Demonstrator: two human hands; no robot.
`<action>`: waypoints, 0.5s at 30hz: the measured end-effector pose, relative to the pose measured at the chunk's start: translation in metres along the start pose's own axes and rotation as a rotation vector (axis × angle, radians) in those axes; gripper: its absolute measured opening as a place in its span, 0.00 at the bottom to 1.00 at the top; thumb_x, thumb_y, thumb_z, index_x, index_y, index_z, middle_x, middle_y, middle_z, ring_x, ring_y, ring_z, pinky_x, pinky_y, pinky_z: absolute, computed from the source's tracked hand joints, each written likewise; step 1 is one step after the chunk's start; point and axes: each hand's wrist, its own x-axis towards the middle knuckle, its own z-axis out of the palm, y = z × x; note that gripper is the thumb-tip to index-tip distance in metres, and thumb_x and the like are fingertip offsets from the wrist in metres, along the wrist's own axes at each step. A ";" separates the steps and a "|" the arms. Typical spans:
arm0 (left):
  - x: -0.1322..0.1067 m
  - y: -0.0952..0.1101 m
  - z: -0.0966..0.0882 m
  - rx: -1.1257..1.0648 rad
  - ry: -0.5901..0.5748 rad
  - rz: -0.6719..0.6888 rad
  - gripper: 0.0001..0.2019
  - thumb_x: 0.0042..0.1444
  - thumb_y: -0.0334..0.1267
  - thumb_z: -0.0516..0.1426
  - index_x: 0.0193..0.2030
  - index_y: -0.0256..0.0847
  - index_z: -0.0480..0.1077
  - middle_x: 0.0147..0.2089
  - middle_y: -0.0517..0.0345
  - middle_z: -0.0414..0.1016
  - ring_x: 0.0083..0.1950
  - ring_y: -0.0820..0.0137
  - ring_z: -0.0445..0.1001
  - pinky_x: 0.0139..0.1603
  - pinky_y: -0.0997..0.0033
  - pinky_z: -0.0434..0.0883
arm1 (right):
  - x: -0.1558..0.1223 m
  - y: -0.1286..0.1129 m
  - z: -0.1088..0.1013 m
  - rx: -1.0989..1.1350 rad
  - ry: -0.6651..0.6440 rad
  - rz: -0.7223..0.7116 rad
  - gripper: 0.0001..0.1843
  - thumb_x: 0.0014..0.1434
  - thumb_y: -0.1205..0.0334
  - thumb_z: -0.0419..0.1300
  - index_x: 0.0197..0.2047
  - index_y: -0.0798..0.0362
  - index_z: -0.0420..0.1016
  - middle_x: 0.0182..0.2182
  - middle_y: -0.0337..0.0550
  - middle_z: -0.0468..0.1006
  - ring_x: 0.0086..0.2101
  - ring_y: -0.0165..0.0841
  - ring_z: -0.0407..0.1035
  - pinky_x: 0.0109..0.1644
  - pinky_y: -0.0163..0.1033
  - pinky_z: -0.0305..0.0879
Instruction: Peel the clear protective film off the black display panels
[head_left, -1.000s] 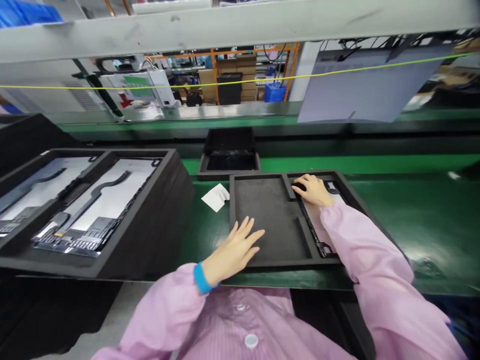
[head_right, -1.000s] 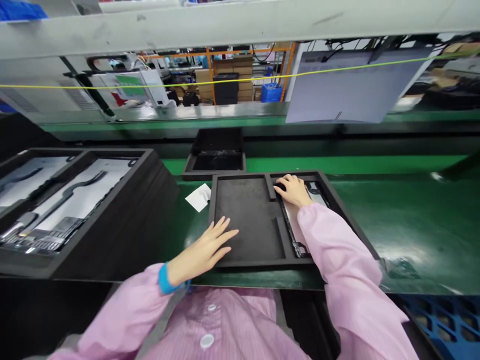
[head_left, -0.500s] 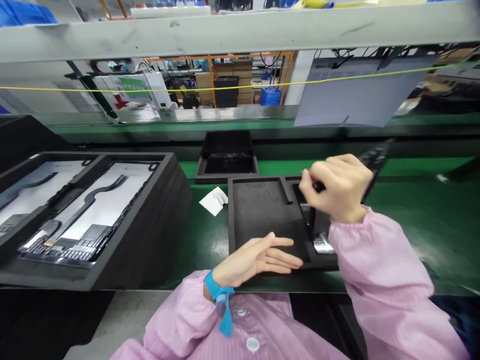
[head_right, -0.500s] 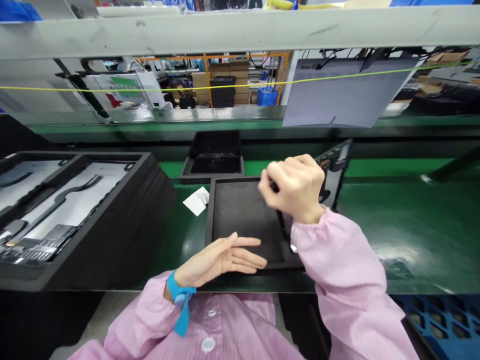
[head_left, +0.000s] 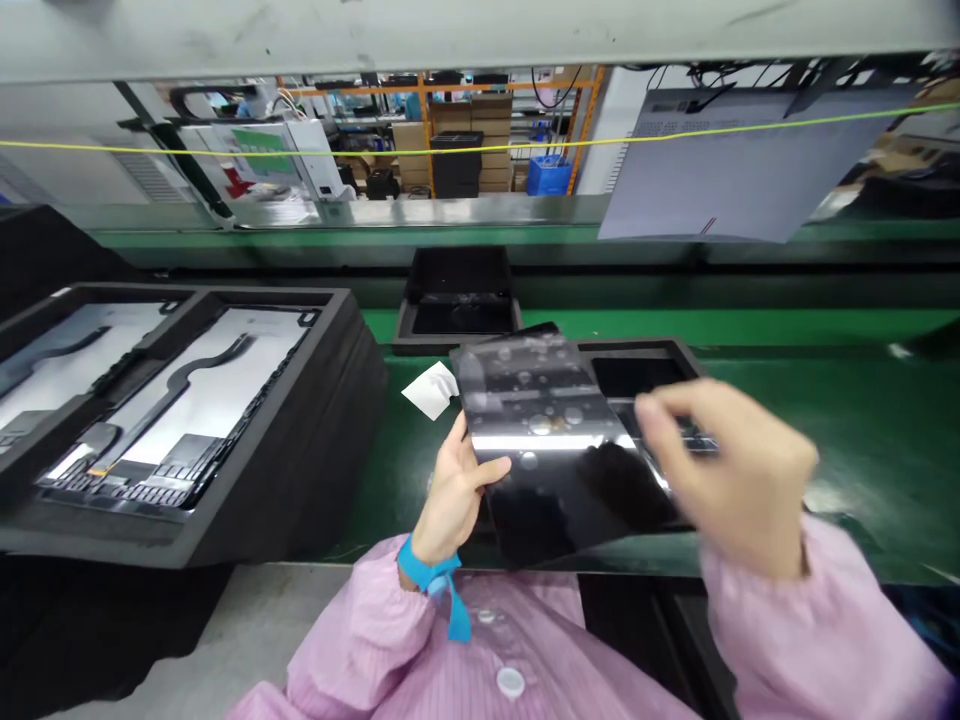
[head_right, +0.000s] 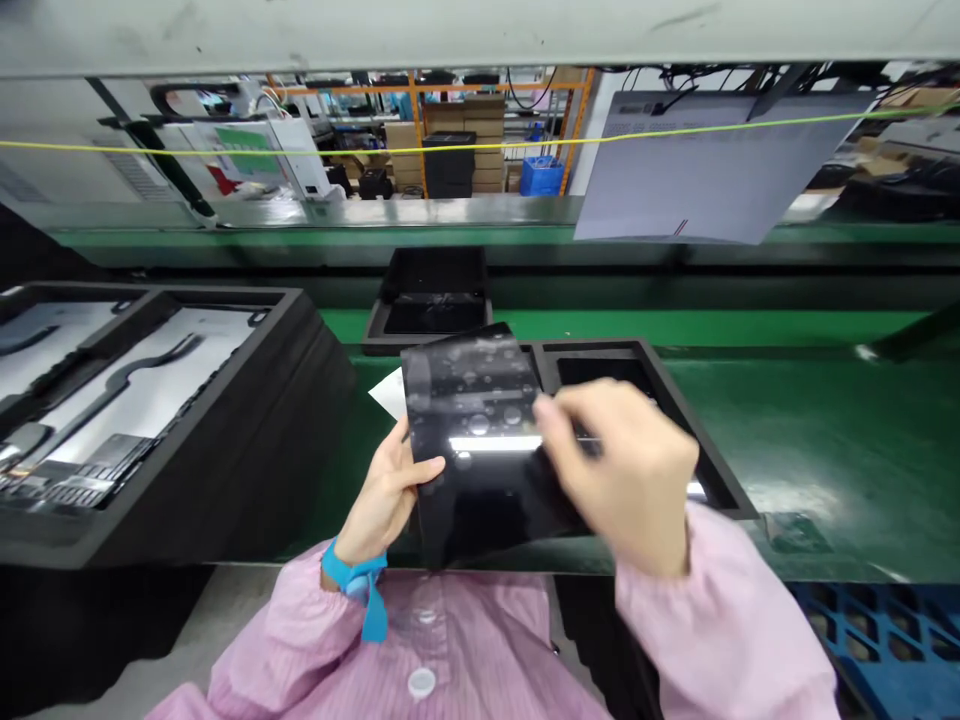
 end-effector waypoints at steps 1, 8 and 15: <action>-0.003 0.001 -0.002 0.018 -0.028 0.009 0.38 0.46 0.24 0.63 0.64 0.42 0.59 0.57 0.54 0.74 0.62 0.63 0.68 0.62 0.67 0.64 | 0.012 0.017 0.009 0.004 0.017 0.144 0.14 0.62 0.52 0.54 0.33 0.51 0.74 0.28 0.41 0.78 0.28 0.33 0.72 0.34 0.39 0.68; -0.026 0.016 0.005 0.062 -0.134 0.051 0.38 0.45 0.24 0.65 0.63 0.43 0.60 0.58 0.54 0.72 0.62 0.63 0.67 0.63 0.67 0.62 | 0.042 0.050 0.051 0.192 -0.121 0.293 0.22 0.63 0.51 0.51 0.32 0.57 0.79 0.29 0.42 0.79 0.31 0.34 0.74 0.32 0.34 0.63; -0.038 0.036 0.007 0.059 -0.135 0.067 0.34 0.46 0.25 0.66 0.61 0.46 0.64 0.54 0.56 0.76 0.58 0.62 0.72 0.58 0.69 0.68 | 0.021 0.010 0.018 0.166 0.160 -0.004 0.12 0.62 0.58 0.55 0.32 0.49 0.79 0.50 0.39 0.75 0.55 0.41 0.66 0.61 0.50 0.61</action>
